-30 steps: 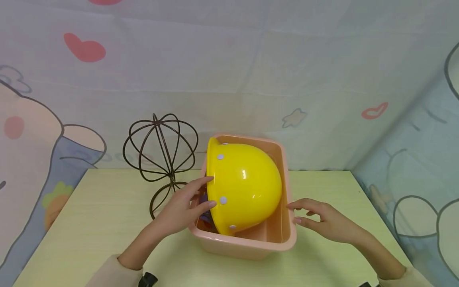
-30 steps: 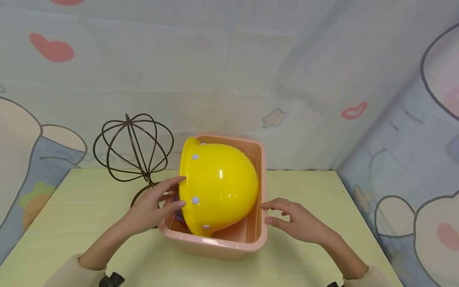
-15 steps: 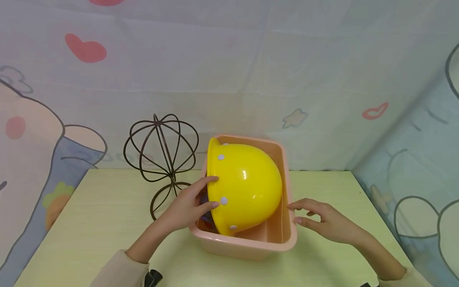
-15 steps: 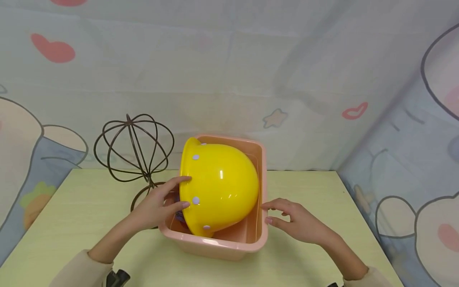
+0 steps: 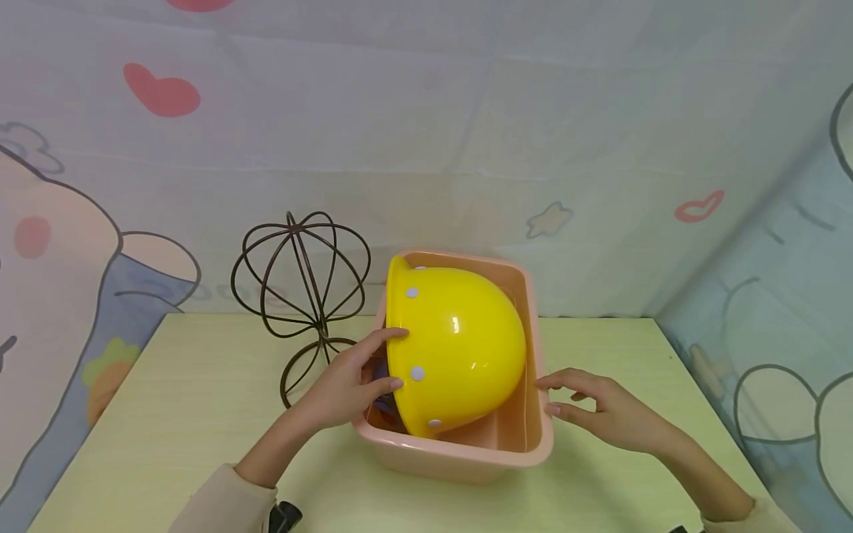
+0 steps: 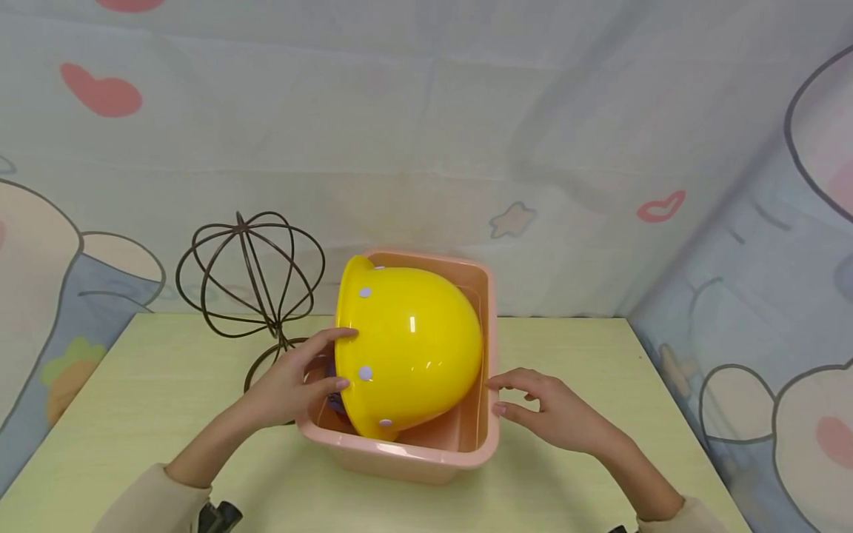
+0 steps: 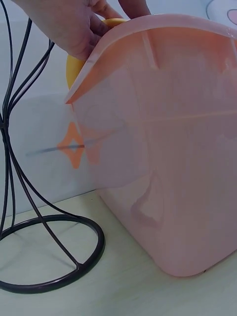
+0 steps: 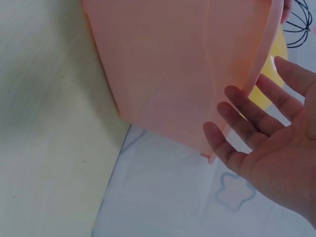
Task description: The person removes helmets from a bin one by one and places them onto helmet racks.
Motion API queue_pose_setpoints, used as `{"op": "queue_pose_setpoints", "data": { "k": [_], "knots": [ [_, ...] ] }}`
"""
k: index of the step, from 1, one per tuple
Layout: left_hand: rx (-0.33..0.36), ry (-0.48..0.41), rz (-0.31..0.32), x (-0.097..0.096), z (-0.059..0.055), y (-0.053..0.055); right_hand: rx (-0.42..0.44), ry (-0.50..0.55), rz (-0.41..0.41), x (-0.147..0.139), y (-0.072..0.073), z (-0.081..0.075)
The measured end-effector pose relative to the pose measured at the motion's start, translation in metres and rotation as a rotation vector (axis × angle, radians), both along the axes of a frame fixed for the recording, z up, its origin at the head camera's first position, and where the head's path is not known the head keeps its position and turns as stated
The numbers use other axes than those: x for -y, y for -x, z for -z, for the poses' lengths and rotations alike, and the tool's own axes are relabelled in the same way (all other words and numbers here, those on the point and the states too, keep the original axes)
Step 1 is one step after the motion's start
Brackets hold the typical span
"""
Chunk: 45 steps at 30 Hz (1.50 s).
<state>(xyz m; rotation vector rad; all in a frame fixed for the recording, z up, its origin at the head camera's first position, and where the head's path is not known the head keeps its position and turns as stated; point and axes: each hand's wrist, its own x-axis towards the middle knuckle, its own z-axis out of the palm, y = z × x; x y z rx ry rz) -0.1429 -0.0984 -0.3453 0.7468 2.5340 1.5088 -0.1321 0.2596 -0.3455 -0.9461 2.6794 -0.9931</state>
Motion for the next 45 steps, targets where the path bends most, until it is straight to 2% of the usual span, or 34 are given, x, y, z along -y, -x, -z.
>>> {"op": "queue_pose_setpoints", "data": {
  "k": [15, 22, 29, 36, 45],
  "knots": [
    [-0.006, 0.002, 0.01, -0.0032, 0.0014, 0.001, -0.017, -0.003, 0.018, -0.0007, -0.0015, -0.0006],
    [-0.022, -0.002, 0.064, -0.0021, 0.0011, 0.0026, -0.02, 0.0, 0.011, -0.0001, -0.0015, -0.0011],
    [0.017, -0.031, 0.097, -0.0021, 0.0019, 0.003, -0.005, -0.005, 0.021, 0.0001, -0.0006, -0.0002],
    [0.038, -0.063, 0.095, -0.0025, 0.0029, 0.0031, -0.019, -0.005, 0.017, -0.0008, 0.0004, 0.0006],
    [0.008, -0.069, 0.074, -0.0081, -0.0019, 0.0022, -0.02, -0.011, 0.024, -0.0012, -0.0003, -0.0001]
  ]
}}
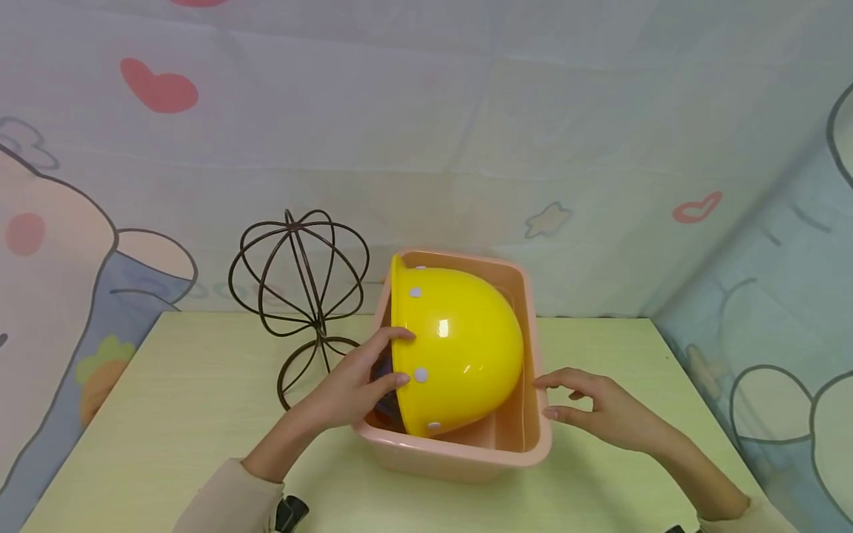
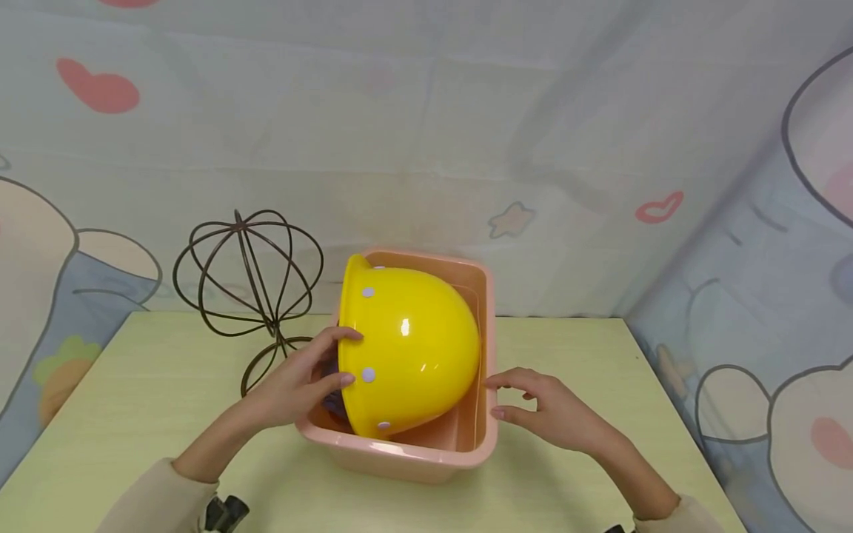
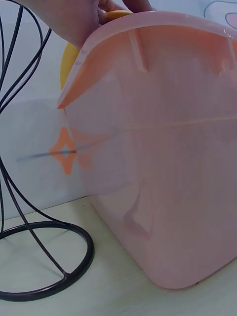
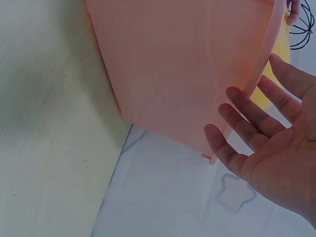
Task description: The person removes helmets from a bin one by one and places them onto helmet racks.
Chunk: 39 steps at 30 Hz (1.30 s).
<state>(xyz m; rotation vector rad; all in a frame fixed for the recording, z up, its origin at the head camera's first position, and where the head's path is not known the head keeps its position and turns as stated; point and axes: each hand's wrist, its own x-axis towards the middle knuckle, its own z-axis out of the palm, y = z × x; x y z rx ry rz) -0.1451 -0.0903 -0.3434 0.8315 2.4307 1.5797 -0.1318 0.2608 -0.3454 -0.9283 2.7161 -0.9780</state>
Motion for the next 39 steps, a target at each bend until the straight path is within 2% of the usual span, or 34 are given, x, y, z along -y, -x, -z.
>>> {"op": "queue_pose_setpoints", "data": {
  "k": [7, 11, 18, 26, 32, 39],
  "knots": [
    [0.018, -0.03, 0.023, -0.004, -0.001, -0.001, -0.002, -0.002, -0.004, -0.001, 0.0, 0.001],
    [0.03, -0.039, 0.001, -0.005, -0.001, -0.002, -0.007, -0.004, -0.003, -0.001, 0.0, 0.002],
    [0.08, -0.152, -0.017, -0.009, 0.004, -0.002, -0.015, -0.007, 0.004, 0.0, 0.0, 0.001],
    [0.13, -0.252, -0.004, -0.01, 0.007, -0.002, -0.035, -0.007, 0.003, 0.001, -0.001, 0.001],
    [0.142, -0.31, 0.0, -0.011, 0.007, -0.003, -0.033, -0.012, 0.001, 0.001, -0.001, 0.0],
    [0.15, -0.337, -0.012, -0.014, 0.005, -0.004, -0.046, -0.007, -0.005, 0.003, -0.002, -0.001]
  ]
}}
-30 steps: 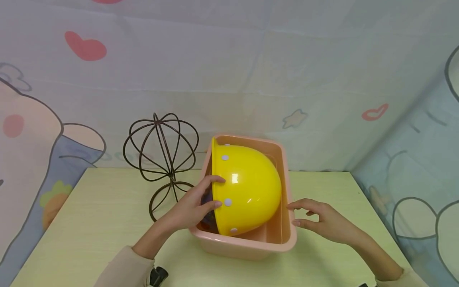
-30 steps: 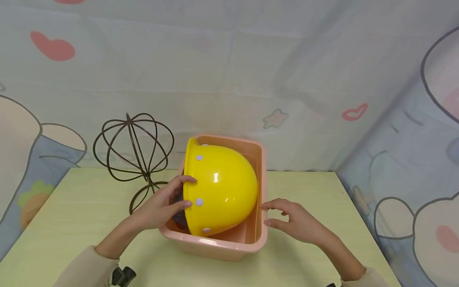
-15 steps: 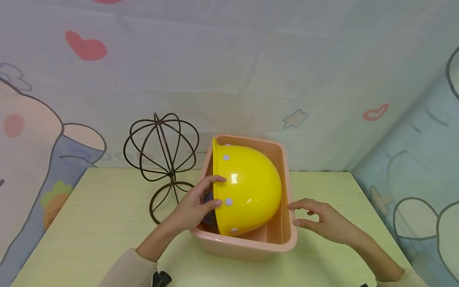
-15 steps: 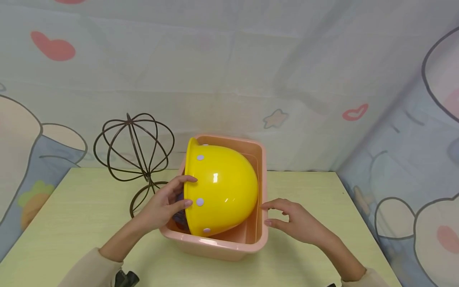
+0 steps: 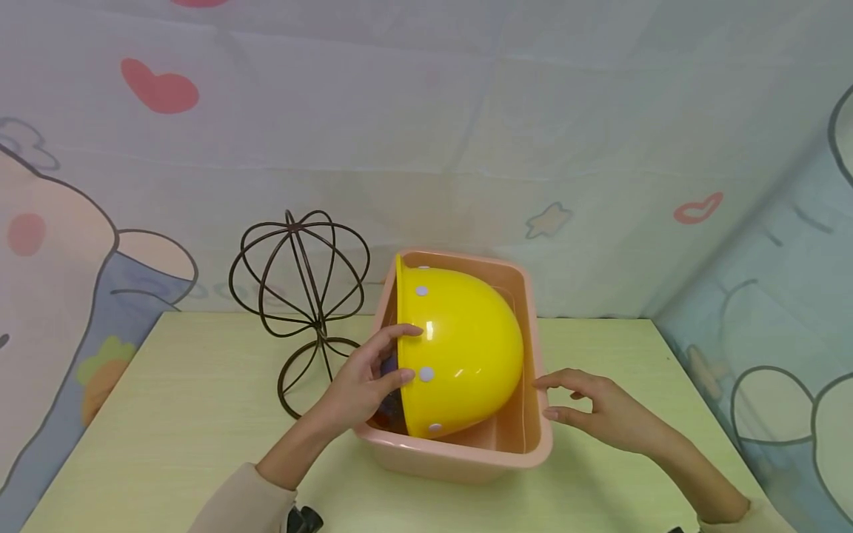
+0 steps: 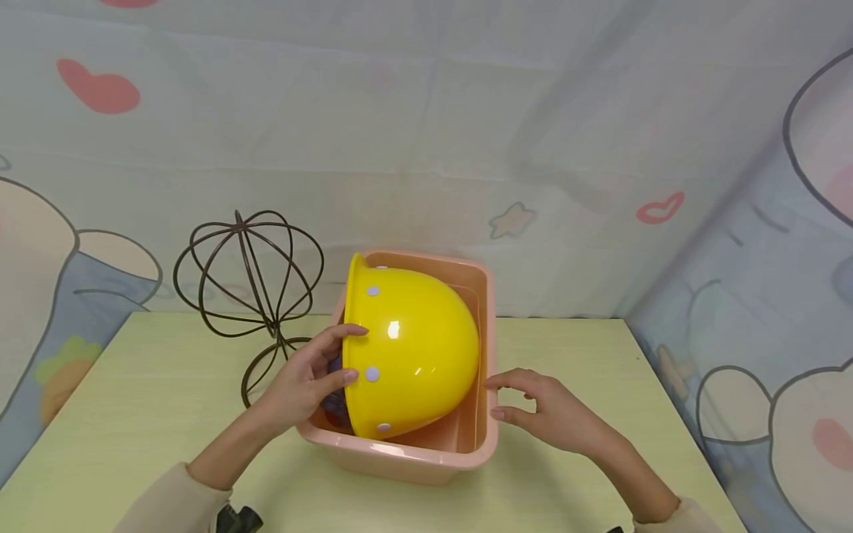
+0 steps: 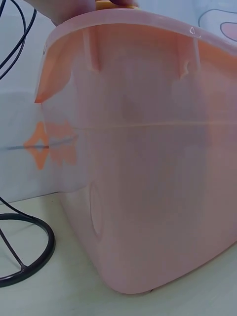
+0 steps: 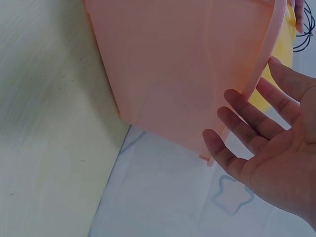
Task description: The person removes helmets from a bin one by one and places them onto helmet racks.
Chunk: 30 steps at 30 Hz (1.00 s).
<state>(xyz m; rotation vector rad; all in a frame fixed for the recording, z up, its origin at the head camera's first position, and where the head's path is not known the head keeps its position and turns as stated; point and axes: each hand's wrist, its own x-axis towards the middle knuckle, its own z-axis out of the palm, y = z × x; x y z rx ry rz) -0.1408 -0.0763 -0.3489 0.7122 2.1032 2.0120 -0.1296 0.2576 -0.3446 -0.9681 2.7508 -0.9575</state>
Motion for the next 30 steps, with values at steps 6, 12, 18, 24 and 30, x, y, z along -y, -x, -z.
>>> {"op": "queue_pose_setpoints", "data": {
  "k": [6, 12, 18, 24, 30],
  "knots": [
    [-0.028, -0.021, 0.012, -0.001, -0.002, 0.0, 0.009, -0.004, 0.006, 0.0, -0.001, 0.001],
    [-0.054, -0.048, -0.006, 0.004, -0.011, 0.0, 0.016, -0.008, -0.005, 0.0, 0.001, -0.001],
    [-0.074, -0.095, 0.014, 0.008, -0.021, -0.002, 0.039, -0.014, -0.001, 0.0, 0.001, -0.003],
    [-0.081, -0.135, 0.023, 0.01, -0.025, -0.003, 0.048, -0.01, 0.001, 0.0, 0.001, -0.002],
    [-0.102, -0.157, 0.023, 0.013, -0.03, -0.003, 0.049, -0.009, -0.003, 0.002, 0.001, -0.004]
  ]
}}
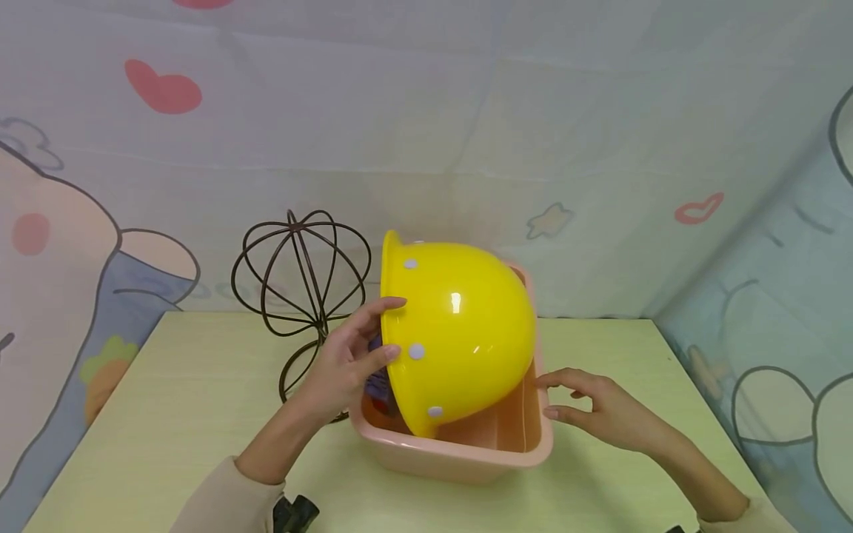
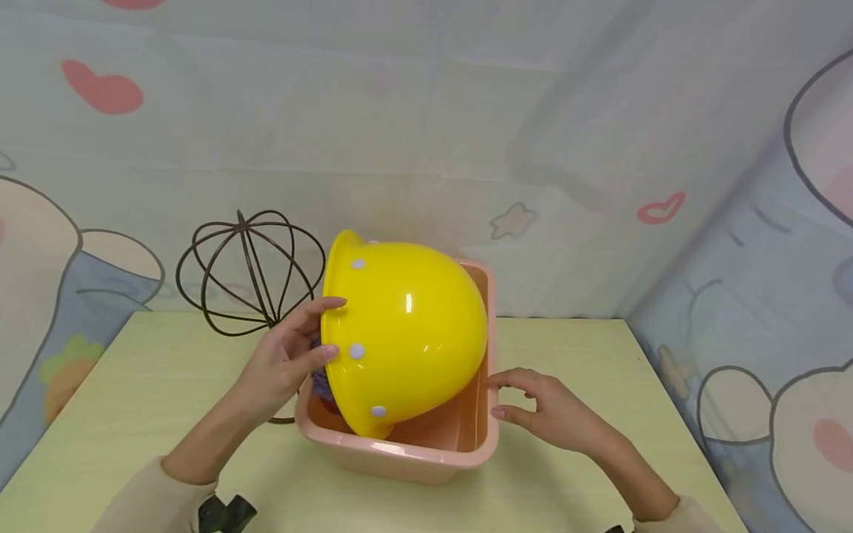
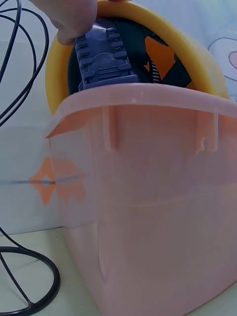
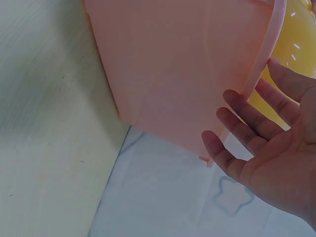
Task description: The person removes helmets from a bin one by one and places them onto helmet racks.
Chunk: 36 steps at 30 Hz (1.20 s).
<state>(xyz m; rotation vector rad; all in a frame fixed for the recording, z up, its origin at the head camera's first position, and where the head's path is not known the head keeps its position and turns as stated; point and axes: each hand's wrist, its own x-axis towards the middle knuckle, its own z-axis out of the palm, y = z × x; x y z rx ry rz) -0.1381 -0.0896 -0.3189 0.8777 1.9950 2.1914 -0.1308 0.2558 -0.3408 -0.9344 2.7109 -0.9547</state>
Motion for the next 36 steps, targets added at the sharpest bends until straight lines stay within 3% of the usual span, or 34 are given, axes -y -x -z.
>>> {"op": "queue_pose_setpoints", "data": {
  "k": [16, 24, 36],
  "knots": [
    [0.028, -0.059, -0.021, 0.007, -0.027, -0.004, 0.002, -0.004, 0.014, 0.0, 0.001, 0.0],
    [0.068, -0.16, -0.019, 0.013, -0.035, -0.004, 0.005, -0.004, 0.013, 0.001, 0.001, 0.0],
    [0.039, -0.326, -0.01, 0.029, -0.048, -0.007, -0.01, 0.006, 0.002, 0.001, 0.0, 0.002]
  ]
}}
